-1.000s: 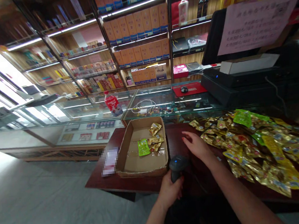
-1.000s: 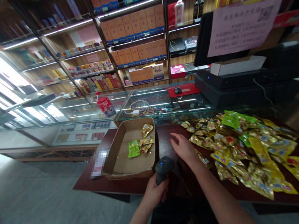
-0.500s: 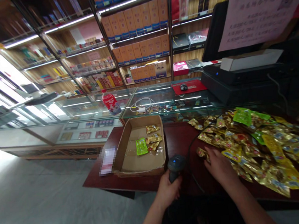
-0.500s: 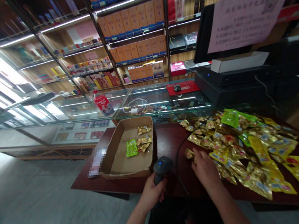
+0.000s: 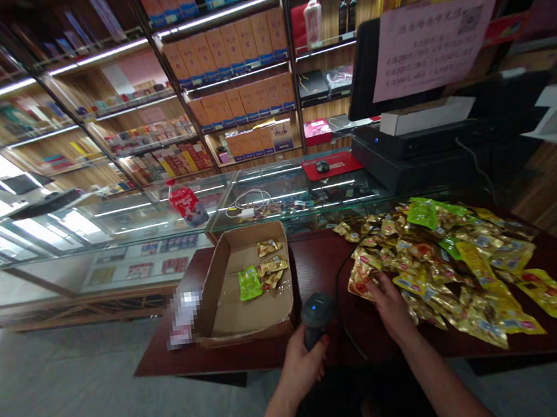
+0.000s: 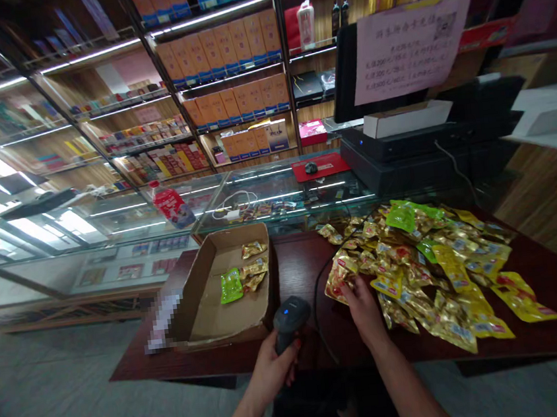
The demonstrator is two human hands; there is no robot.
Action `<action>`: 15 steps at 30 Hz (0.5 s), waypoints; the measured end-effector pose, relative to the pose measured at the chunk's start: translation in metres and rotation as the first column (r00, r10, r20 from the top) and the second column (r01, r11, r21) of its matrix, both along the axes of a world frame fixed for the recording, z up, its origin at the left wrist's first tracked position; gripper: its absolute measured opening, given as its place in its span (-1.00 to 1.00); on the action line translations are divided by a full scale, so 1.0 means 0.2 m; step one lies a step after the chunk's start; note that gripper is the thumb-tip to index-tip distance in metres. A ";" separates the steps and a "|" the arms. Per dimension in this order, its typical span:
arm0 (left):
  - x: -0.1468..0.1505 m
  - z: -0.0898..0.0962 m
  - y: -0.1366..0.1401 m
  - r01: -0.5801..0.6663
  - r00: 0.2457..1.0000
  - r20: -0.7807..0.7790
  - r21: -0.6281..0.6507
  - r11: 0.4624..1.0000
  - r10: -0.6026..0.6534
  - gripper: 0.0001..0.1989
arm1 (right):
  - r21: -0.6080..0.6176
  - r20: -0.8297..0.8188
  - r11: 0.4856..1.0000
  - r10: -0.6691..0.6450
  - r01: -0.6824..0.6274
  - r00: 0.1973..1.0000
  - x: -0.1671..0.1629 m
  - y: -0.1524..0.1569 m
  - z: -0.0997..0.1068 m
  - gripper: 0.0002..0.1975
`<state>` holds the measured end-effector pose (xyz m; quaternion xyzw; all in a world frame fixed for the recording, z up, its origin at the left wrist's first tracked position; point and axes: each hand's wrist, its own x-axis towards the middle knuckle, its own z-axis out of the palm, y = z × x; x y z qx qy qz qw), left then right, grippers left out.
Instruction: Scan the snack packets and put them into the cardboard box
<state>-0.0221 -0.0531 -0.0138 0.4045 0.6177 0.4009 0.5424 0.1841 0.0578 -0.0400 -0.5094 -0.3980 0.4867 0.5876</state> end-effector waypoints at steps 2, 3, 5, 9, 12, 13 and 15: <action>0.01 0.02 -0.02 0.006 1.000 -0.009 0.015 1.000 -0.006 -0.54 | 0.004 0.056 1.000 -0.015 0.015 0.998 0.00 0.02 -0.03 -0.46; 0.01 0.03 -0.02 0.010 1.000 -0.008 0.023 1.000 -0.010 -0.55 | -0.001 0.074 1.000 -0.014 0.014 0.997 0.00 0.03 -0.04 -0.46; 0.02 0.07 -0.03 0.017 1.000 -0.003 0.031 0.999 -0.017 -0.57 | -0.010 0.107 1.000 -0.028 0.029 0.994 0.01 0.04 -0.06 -0.48; 0.03 0.12 -0.02 0.043 0.999 -0.002 0.040 0.998 -0.043 -0.62 | 0.045 0.174 0.999 -0.007 -0.001 0.985 0.00 0.04 -0.09 -0.59; 0.03 0.15 0.00 0.062 0.998 -0.014 0.047 0.997 -0.061 -0.63 | 0.207 0.220 0.978 -0.014 -0.032 0.975 0.01 0.02 -0.10 -0.72; 0.04 0.15 0.00 0.065 0.998 -0.019 0.045 0.997 -0.064 -0.63 | 0.244 0.242 0.969 -0.034 -0.028 0.970 0.02 0.01 -0.11 -0.75; 0.04 0.15 0.00 0.068 0.998 -0.022 0.036 0.997 -0.067 -0.62 | 0.274 0.285 0.962 -0.064 -0.018 0.956 0.03 0.01 -0.12 -0.74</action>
